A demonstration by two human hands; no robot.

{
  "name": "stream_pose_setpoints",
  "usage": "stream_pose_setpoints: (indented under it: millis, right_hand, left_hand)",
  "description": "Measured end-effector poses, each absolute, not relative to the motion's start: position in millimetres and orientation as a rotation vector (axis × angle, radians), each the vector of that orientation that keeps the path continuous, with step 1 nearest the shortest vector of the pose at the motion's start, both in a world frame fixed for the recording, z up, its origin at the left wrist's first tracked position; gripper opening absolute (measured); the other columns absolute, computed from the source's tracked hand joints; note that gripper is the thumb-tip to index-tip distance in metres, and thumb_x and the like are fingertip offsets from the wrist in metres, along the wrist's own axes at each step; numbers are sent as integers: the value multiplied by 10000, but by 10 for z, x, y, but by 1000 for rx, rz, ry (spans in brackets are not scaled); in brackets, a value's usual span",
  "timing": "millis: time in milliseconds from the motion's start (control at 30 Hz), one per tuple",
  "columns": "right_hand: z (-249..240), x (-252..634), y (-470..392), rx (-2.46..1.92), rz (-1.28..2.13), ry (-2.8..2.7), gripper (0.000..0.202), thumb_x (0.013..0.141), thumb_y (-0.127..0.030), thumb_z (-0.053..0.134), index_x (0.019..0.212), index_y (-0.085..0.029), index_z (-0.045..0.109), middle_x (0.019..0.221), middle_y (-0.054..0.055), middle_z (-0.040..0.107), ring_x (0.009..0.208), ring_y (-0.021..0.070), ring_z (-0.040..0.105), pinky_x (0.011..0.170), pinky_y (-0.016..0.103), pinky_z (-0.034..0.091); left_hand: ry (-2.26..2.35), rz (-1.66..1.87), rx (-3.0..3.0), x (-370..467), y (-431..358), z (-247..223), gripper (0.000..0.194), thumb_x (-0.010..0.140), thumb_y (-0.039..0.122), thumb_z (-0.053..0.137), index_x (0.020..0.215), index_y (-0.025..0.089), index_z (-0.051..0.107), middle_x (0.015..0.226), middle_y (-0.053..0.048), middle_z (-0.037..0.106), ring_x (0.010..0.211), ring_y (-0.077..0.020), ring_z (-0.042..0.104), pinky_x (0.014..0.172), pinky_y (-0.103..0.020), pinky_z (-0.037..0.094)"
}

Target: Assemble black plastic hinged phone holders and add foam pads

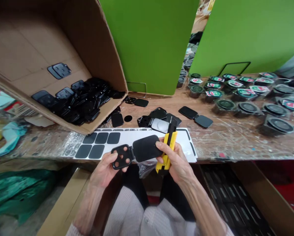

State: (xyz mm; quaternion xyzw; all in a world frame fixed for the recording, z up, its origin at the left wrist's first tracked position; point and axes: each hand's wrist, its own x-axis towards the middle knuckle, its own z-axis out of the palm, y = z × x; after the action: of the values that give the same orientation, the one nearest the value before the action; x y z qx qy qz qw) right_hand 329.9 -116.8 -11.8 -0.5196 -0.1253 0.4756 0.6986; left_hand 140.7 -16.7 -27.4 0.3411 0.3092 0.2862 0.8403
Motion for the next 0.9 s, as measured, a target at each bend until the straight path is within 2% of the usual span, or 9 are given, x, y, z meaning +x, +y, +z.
stream_pose_setpoints:
  millis: [233,433,533,600,700,767,833,900]
  right_hand:
    - [-148,3220,-1187,-1116,1105,-240,436,576,-405,859,821,-169,587,593,-69,489,414,42,400,386,181,326]
    - [-229,3147,-1230,-1314,983,-363,460,631,-437,833,932,-179,599,590,-71,491,480,70,438,434,193,375]
    - [-225,3144,-1205,-1419,864,-403,380,653,-424,821,828,-166,603,568,-61,492,482,73,445,435,192,374]
    - [-212,3183,-1176,-1321,839,-321,341,691,-434,778,719,-164,572,558,-47,504,463,70,439,414,188,355]
    - [-214,3260,-1171,-1209,786,-296,309,733,-407,736,673,-158,563,572,-11,568,476,70,454,412,177,337]
    - [-228,3274,-1206,-1229,805,-345,297,753,-408,729,704,-154,582,615,1,593,503,73,471,423,175,342]
    - [-237,3242,-1249,-1284,859,-409,288,770,-428,725,822,-164,621,643,-22,571,506,71,462,426,179,348]
    - [-237,3185,-1269,-1381,842,-496,318,733,-415,768,897,-181,629,640,-51,526,507,67,434,436,183,353]
  left_hand:
    - [675,613,777,1354,-138,-423,196,803,319,681,865,137,720,710,-29,651,550,-108,557,526,-246,489]
    - [733,601,897,1308,-111,-380,177,834,314,669,828,142,707,752,-37,673,599,-121,583,562,-255,493]
    - [747,594,922,1268,-116,-337,173,830,309,680,758,152,693,734,-26,679,594,-125,594,567,-260,502]
    - [742,587,934,1243,-119,-300,171,824,306,690,738,158,691,734,-23,686,586,-128,605,573,-263,506]
    - [724,589,941,1225,-123,-246,161,821,322,695,802,164,716,756,-30,698,567,-124,607,576,-262,504]
    - [712,583,946,1227,-127,-234,178,822,334,695,837,159,724,747,-30,692,556,-118,601,568,-254,500]
    - [721,581,945,1229,-133,-249,168,824,324,695,832,158,721,727,-21,682,560,-114,605,562,-242,500]
    - [748,589,941,1222,-139,-280,132,831,297,691,842,168,717,742,-11,690,577,-110,617,568,-229,505]
